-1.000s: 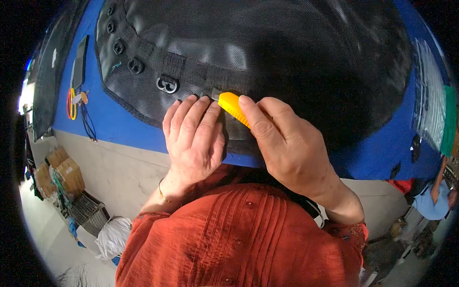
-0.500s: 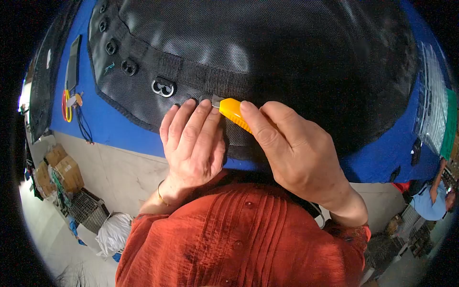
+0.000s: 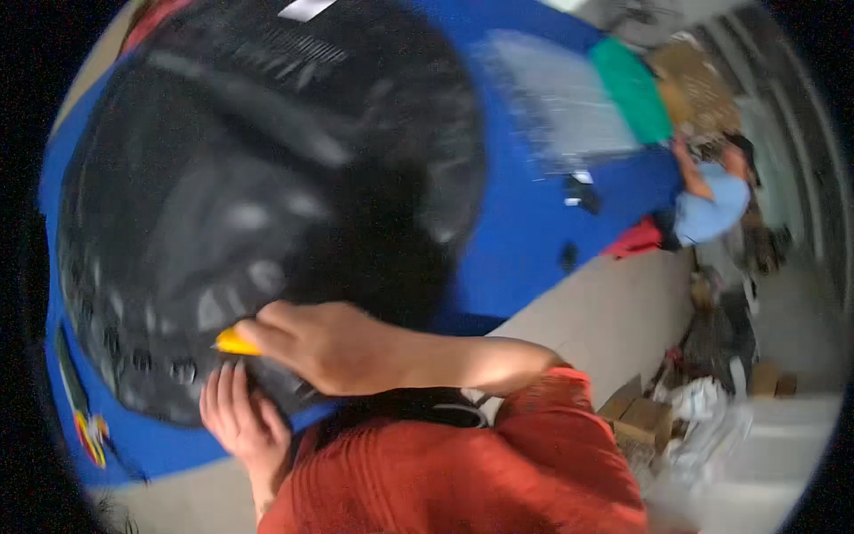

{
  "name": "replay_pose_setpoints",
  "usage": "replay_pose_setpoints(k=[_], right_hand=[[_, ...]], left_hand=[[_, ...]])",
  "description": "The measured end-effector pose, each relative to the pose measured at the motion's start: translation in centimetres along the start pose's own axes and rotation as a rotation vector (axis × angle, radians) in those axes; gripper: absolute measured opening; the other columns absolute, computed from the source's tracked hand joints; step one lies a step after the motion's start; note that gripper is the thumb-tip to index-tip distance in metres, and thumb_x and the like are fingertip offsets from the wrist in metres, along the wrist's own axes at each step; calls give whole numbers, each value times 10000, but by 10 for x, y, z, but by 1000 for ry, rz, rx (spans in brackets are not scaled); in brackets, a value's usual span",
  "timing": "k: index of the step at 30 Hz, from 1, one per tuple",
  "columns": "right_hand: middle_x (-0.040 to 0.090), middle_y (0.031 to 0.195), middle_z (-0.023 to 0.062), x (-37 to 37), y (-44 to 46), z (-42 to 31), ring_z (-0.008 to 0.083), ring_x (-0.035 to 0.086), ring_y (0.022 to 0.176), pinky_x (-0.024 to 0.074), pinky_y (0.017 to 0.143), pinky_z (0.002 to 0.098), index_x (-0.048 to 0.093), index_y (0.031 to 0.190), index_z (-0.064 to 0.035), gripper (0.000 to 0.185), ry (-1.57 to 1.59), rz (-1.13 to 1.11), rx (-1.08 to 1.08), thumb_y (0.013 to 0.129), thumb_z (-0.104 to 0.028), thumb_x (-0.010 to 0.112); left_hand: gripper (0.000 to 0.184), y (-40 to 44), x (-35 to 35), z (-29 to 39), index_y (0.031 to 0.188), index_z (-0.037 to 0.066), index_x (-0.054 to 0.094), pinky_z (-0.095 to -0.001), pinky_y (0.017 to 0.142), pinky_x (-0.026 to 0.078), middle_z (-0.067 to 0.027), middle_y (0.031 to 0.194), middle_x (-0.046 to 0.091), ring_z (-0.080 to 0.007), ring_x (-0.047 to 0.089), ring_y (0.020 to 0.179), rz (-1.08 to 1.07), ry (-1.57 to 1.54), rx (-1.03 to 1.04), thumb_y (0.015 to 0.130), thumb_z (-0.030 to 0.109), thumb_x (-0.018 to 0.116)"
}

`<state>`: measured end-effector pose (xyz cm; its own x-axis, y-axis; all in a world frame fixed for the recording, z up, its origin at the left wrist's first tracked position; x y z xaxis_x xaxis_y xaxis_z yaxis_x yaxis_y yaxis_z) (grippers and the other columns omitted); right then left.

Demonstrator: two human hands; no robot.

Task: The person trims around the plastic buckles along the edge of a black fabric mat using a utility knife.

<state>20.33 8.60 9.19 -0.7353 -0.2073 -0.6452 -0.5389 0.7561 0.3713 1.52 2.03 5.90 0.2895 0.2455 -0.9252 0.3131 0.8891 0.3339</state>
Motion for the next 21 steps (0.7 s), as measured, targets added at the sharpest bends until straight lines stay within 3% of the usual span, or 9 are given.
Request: replay_pose_setpoints(k=[6, 10, 12, 13, 15, 17, 18, 19, 21], right_hand=[[578, 1128, 157, -22, 35, 24, 311, 697, 844, 602, 711, 418, 530, 1428, 38, 533, -68, 213, -178, 938, -97, 688], [597, 1148, 185, -16, 63, 51, 393, 699, 888, 613, 754, 469, 542, 1387, -4, 468, -14, 225, -69, 960, -116, 695], [593, 1144, 216, -11, 64, 64, 447, 707, 887, 610, 775, 510, 514, 1416, -14, 465, -11, 264, -104, 992, -136, 661], [593, 1172, 224, -5, 61, 75, 448, 710, 931, 611, 821, 519, 497, 1443, -9, 483, 5, 253, -132, 1008, -160, 641], [593, 1181, 231, 9, 58, 96, 453, 701, 963, 591, 856, 542, 501, 1442, -35, 472, 83, 282, -144, 1013, -180, 633], [595, 1145, 225, 0, 56, 93, 456, 690, 954, 570, 827, 550, 517, 1389, -56, 422, 245, 172, 63, 1008, -186, 642], [598, 1135, 222, 2, 59, 93, 455, 685, 922, 568, 805, 544, 524, 1347, -55, 398, 255, 176, 39, 997, -189, 657], [548, 1058, 175, 2, 58, 91, 379, 671, 787, 571, 685, 500, 518, 1311, -35, 355, 198, 256, -68, 1002, -147, 651], [543, 1080, 187, 8, 61, 94, 386, 686, 807, 581, 691, 493, 496, 1341, -36, 399, 146, 256, -63, 1004, -175, 658]], left_hand=[[408, 0, 9, 2, 1386, -44, 603, -576, 1201, 352, -209, 1429, 608, -431, 528, 1366, 56, 65, 16, 1022, 131, 546], [402, 4, 1, 0, 1364, -56, 612, -590, 1199, 339, -233, 1377, 623, -451, 518, 1354, 85, 36, 26, 1019, 134, 535], [346, 8, -4, 9, 1320, -52, 622, -516, 1097, 458, -202, 1259, 662, -364, 629, 1193, 184, 166, 109, 1030, 130, 571], [255, 28, -27, 29, 1177, 3, 730, -468, 939, 541, -171, 1149, 736, -335, 694, 1059, 239, 139, 141, 1004, 153, 619], [327, 19, -16, 19, 1261, 21, 714, -519, 1081, 454, -170, 1268, 700, -371, 635, 1214, 198, 62, 77, 1015, 190, 580], [329, 20, -16, 22, 1256, 31, 723, -516, 1040, 487, -173, 1251, 710, -380, 658, 1169, 226, 62, 91, 1023, 206, 569], [328, 20, -16, 25, 1254, 28, 725, -514, 1024, 503, -177, 1245, 714, -389, 673, 1139, 242, 98, 93, 1024, 202, 569], [304, 25, -20, 31, 1233, 22, 728, -493, 1001, 525, -181, 1222, 721, -378, 690, 1110, 267, 79, 143, 1026, 183, 574], [286, 31, -27, 47, 1214, 15, 725, -465, 970, 548, -183, 1172, 731, -354, 706, 1061, 262, 151, 107, 1040, 177, 567]])
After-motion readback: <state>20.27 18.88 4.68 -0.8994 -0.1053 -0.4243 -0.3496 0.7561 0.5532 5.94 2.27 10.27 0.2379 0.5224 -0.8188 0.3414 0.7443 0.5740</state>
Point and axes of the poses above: each hand's wrist, its own y-axis towards the middle knuckle, its own x-axis out of the palm, z = x × y, the point moved 6 cm from there along y, towards the middle knuckle
